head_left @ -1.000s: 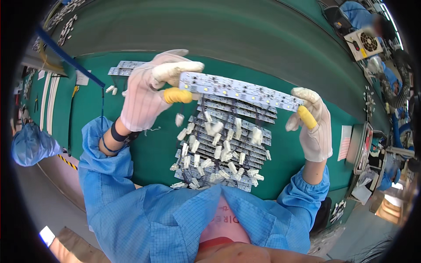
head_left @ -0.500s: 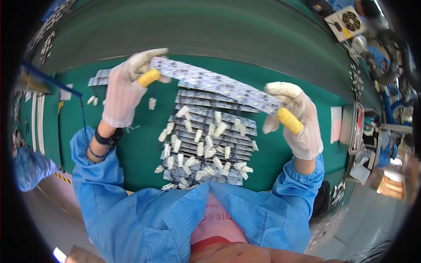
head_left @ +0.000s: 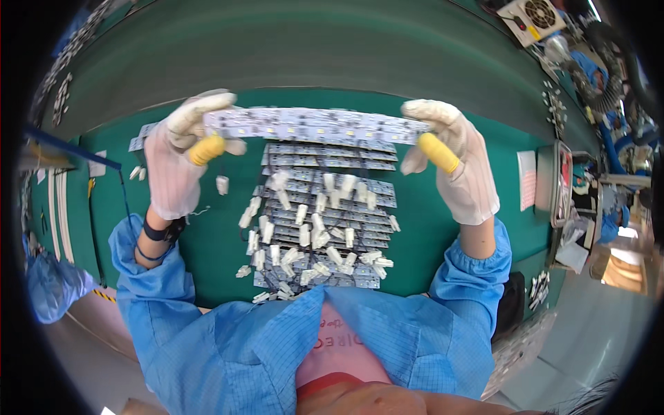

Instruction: Manual assembly of electronic components by snapping them off a component strip.

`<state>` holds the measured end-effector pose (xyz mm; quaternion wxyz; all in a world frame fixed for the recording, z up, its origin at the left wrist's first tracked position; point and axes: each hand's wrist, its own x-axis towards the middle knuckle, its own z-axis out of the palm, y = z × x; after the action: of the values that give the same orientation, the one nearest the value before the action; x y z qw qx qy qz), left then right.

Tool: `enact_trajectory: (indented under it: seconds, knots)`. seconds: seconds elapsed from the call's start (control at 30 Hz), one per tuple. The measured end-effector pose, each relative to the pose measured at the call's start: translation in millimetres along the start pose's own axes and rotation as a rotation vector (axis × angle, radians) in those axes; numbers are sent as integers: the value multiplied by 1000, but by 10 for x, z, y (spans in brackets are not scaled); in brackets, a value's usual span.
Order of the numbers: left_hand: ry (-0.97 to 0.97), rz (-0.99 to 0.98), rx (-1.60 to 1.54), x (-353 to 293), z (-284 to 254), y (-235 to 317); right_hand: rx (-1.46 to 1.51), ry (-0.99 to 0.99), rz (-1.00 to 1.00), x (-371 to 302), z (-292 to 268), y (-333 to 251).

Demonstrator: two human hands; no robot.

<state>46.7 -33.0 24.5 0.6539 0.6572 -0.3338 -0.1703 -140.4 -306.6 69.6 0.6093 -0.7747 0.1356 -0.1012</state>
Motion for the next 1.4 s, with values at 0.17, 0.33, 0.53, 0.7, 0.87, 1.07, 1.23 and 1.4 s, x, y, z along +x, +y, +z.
enact_trajectory:
  seconds: [0.17, 0.33, 0.53, 0.7, 0.87, 1.07, 1.23, 1.4]
  knots:
    - [-211, 270, 108, -42, 18, 60, -15, -21, 90, 119, 9, 226]
    - [-218, 262, 259, 73, -82, -49, 69, 61, 44, 108, 89, 278]
    - [-66, 88, 485, 61, -64, -133, 49, -46, 46, 10, -12, 189]
    - [19, -28, 598, 75, -45, -92, 91, -113, -52, -47, 52, 118]
    - [19, -123, 356, 115, 65, 41, 254, -144, -55, 0, -11, 250]
    - [-82, 30, 571, 48, -93, 1, 540, -193, 116, 37, -51, 349]
    - [-82, 18, 354, -9, -69, -75, 481, -169, 102, 63, -71, 409]
    - [-187, -42, -481, 8, 167, 74, 431, -77, 130, 102, 80, 287]
